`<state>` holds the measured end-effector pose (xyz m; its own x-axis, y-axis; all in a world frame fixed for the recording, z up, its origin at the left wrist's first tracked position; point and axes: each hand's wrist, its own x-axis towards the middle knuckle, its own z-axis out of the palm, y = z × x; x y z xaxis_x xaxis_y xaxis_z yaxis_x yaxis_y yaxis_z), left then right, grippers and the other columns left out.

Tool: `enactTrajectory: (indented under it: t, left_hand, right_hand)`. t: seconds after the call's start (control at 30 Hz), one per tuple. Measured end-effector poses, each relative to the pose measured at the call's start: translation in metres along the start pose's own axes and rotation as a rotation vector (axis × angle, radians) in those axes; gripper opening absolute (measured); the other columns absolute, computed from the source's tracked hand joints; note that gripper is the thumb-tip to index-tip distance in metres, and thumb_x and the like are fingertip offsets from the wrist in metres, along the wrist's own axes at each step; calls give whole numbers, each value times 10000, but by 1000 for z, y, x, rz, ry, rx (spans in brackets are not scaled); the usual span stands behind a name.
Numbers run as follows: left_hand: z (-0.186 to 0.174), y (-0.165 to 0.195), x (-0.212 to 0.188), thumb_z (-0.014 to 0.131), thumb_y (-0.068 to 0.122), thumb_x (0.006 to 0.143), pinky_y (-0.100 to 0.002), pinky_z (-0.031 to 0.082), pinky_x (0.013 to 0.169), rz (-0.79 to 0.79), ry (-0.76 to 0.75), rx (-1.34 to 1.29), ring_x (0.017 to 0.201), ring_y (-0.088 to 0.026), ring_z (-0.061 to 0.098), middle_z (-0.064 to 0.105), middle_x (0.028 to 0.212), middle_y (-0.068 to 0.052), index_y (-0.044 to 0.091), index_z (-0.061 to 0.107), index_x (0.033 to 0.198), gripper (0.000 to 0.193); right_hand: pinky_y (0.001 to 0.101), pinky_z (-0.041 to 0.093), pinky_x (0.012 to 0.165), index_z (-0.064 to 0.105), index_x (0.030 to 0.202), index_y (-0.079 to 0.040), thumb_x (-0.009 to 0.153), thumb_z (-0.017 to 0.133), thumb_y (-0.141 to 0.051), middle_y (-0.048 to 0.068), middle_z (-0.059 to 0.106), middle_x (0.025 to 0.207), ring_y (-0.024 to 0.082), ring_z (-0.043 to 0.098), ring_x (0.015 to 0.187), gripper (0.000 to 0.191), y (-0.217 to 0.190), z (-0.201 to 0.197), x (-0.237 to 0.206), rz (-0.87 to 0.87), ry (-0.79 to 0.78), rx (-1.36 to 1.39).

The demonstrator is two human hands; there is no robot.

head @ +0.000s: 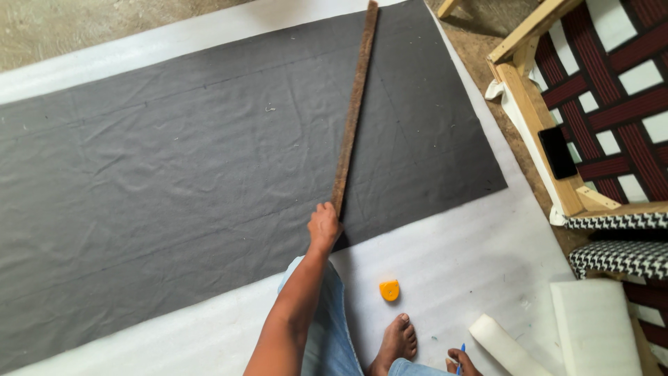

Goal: The person sits on the floor and uses a tape measure and a long wooden ruler to mark straight lines on a large piece of dark gray fabric with a blue pen. They draw multiple intersecting lines to create a grid pattern across the fabric surface.

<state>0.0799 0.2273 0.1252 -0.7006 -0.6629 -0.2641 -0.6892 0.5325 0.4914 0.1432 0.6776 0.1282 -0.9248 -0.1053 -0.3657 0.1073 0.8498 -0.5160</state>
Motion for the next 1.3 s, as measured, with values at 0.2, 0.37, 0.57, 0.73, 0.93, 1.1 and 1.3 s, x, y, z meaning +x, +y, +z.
enactTrajectory:
  t: [0.2, 0.37, 0.57, 0.73, 0.93, 1.1, 1.3]
  left_hand:
    - [22, 20, 6, 645, 15, 825, -533, 574, 701, 14, 132, -38, 942, -423, 625, 588, 1076, -205, 1, 588, 1033, 217]
    - [23, 13, 1, 605, -8, 836, -480, 589, 651, -25, 176, 32, 929, -367, 623, 576, 1081, -167, -68, 602, 1171, 341]
    - [19, 5, 0, 630, 35, 864, -445, 588, 607, -133, 133, 116, 949, -305, 636, 587, 1071, -114, -47, 628, 1203, 349]
    - [26, -2, 1, 663, 70, 858, -407, 579, 549, -146, 188, 199, 912, -266, 646, 602, 1019, -80, -18, 669, 1162, 317]
    - [16, -8, -1, 713, 102, 873, -407, 585, 599, -172, 160, 179, 954, -265, 647, 616, 1058, -74, 4, 674, 1172, 317]
    - [-16, -61, -21, 753, 486, 838, -520, 498, 862, -222, -81, -128, 1133, -328, 569, 605, 1218, -137, 47, 669, 1160, 551]
    - [-72, -284, -121, 647, 461, 995, -597, 297, 1103, -653, 681, 87, 1459, -460, 309, 411, 1533, -293, -11, 516, 1411, 643]
  right_hand:
    - [408, 586, 889, 681, 1155, -43, 860, 731, -150, 171, 770, 1035, 264, 752, 1014, 318, -1, 13, 11, -68, -32, 51]
    - [413, 585, 872, 674, 1159, -59, 875, 711, -179, 170, 769, 1023, 274, 750, 990, 310, -20, 24, 21, -16, -117, 15]
    - [419, 583, 852, 666, 1165, -79, 894, 687, -213, 168, 768, 1009, 286, 748, 961, 303, -21, 33, 31, 30, -178, -40]
    - [425, 581, 836, 659, 1170, -95, 910, 667, -242, 166, 767, 998, 297, 746, 937, 299, -33, 1, 52, 49, -223, -118]
    - [431, 579, 816, 650, 1175, -115, 928, 643, -277, 165, 765, 984, 309, 744, 909, 295, -36, -13, 92, 60, -260, -338]
    - [437, 577, 799, 644, 1180, -131, 944, 623, -306, 163, 764, 972, 319, 742, 885, 294, -32, -39, 105, 48, -264, -649]
    - [443, 575, 779, 635, 1185, -150, 962, 600, -340, 161, 763, 959, 332, 740, 856, 295, -104, -78, 162, -73, -303, -956]
